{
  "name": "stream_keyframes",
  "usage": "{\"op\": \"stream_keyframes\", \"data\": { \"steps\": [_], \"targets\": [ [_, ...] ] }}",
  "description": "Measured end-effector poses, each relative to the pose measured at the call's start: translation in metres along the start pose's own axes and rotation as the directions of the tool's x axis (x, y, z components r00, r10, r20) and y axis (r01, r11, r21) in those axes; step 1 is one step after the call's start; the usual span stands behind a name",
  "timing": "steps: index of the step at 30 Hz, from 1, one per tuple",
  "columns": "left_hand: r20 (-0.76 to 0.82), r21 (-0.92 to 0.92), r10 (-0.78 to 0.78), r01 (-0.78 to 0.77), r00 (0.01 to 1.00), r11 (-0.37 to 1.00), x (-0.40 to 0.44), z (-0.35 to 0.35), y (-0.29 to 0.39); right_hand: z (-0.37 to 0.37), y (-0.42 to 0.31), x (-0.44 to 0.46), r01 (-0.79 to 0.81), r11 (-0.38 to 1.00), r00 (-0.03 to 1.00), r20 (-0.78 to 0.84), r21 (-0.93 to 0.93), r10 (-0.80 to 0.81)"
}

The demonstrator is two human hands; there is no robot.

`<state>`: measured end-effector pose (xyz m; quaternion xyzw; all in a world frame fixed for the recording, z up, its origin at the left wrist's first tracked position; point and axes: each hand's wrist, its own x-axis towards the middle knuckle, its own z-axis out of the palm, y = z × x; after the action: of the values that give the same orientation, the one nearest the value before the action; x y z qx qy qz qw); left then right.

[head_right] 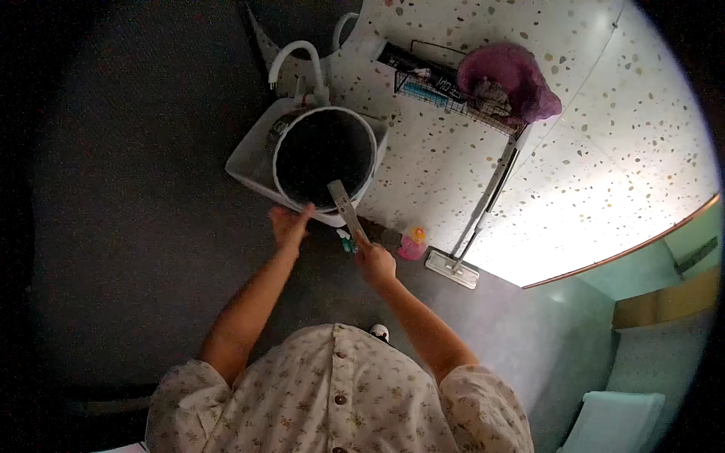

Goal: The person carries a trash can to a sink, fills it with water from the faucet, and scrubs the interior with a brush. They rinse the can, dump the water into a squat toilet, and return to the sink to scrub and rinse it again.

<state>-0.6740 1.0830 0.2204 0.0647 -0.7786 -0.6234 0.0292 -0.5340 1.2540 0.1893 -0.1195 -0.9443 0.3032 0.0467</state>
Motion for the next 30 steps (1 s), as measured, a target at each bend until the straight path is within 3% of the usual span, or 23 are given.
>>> {"op": "stream_keyframes", "data": {
  "steps": [1, 4, 6, 7, 9, 11, 13, 14, 15, 16, 17, 19, 21, 22, 24, 25, 27, 30],
  "targets": [
    [0.069, 0.068, -0.227, 0.222, 0.971, 0.973, -0.018, 0.008, -0.002, -0.003, -0.005, -0.003, 0.0, 0.999, 0.999, 0.039, 0.039, -0.002],
    [0.054, 0.055, -0.227, 0.224, 0.972, 0.973, 0.005, 0.033, -0.029, -0.014, -0.013, -0.003, 0.014, 0.998, 0.998, 0.063, -0.056, -0.01],
    [-0.014, 0.182, -0.451, 0.446, 0.892, 0.877, 0.035, 0.038, -0.058, -0.02, -0.01, 0.0, 0.022, 0.994, 0.996, 0.087, -0.106, -0.013],
    [-0.014, 0.176, -0.451, 0.447, 0.892, 0.877, 0.041, 0.038, -0.067, -0.024, -0.004, 0.006, 0.063, 0.994, 0.995, 0.086, -0.089, -0.055],
    [-0.187, 0.25, -0.211, 0.255, 0.959, 0.934, 0.052, 0.039, -0.083, -0.037, -0.004, 0.014, 0.103, 0.992, 0.992, 0.083, -0.071, -0.097],
    [-0.202, 0.292, -0.14, 0.196, 0.969, 0.936, 0.064, 0.04, -0.098, -0.068, -0.025, 0.018, -0.007, 0.978, 0.978, 0.203, -0.209, 0.05],
    [-0.211, 0.331, -0.064, 0.133, 0.975, 0.934, 0.065, 0.038, -0.083, -0.076, -0.001, 0.035, 0.049, 0.947, 0.976, 0.218, -0.317, 0.023],
    [-0.171, 0.396, 0.119, -0.042, 0.978, 0.917, 0.049, 0.028, -0.05, -0.081, 0.009, 0.042, 0.104, 0.903, 0.97, 0.244, -0.417, 0.001],
    [-0.12, 0.451, 0.295, -0.212, 0.948, 0.867, 0.035, 0.018, -0.019, -0.093, 0.008, 0.053, -0.011, 0.828, 0.963, 0.217, -0.561, 0.159],
    [-0.12, 0.451, 0.29, -0.208, 0.95, 0.868, 0.028, 0.011, 0.005, -0.09, 0.043, 0.07, -0.019, 0.794, 0.988, 0.109, -0.608, 0.107],
    [-0.077, 0.504, 0.246, -0.175, 0.966, 0.846, 0.025, 0.006, 0.026, -0.115, 0.034, 0.064, 0.043, 0.797, 0.998, 0.061, -0.603, -0.008],
    [-0.038, 0.557, 0.199, -0.145, 0.979, 0.818, 0.025, 0.003, 0.043, -0.115, 0.046, 0.075, 0.034, 0.79, 0.997, 0.072, -0.613, 0.012],
    [-0.045, 0.624, 0.372, -0.264, 0.927, 0.735, 0.025, 0.001, 0.049, -0.09, 0.047, 0.069, 0.089, 0.838, 0.995, 0.004, -0.538, -0.103],
    [-0.045, 0.627, 0.372, -0.264, 0.927, 0.733, 0.023, 0.001, 0.051, -0.077, 0.035, 0.064, 0.055, 0.878, 0.998, 0.055, -0.476, -0.033],
    [-0.015, 0.612, 0.357, -0.273, 0.934, 0.742, 0.021, 0.001, 0.053, -0.049, 0.016, 0.037, 0.066, 0.962, 0.997, -0.014, -0.263, -0.072],
    [-0.016, 0.614, 0.355, -0.271, 0.935, 0.741, 0.022, 0.002, 0.046, -0.04, 0.01, 0.031, 0.075, 0.997, 0.997, 0.034, -0.021, -0.074],
    [-0.068, 0.582, 0.431, -0.316, 0.9, 0.749, 0.022, 0.007, 0.033, -0.032, 0.0, 0.011, 0.184, 0.969, 0.982, 0.021, 0.168, -0.19],
    [-0.016, 0.539, 0.378, -0.311, 0.926, 0.783, 0.02, 0.001, 0.027, -0.05, -0.015, -0.006, 0.11, 0.993, 0.989, 0.098, 0.043, -0.113]
  ]
}}
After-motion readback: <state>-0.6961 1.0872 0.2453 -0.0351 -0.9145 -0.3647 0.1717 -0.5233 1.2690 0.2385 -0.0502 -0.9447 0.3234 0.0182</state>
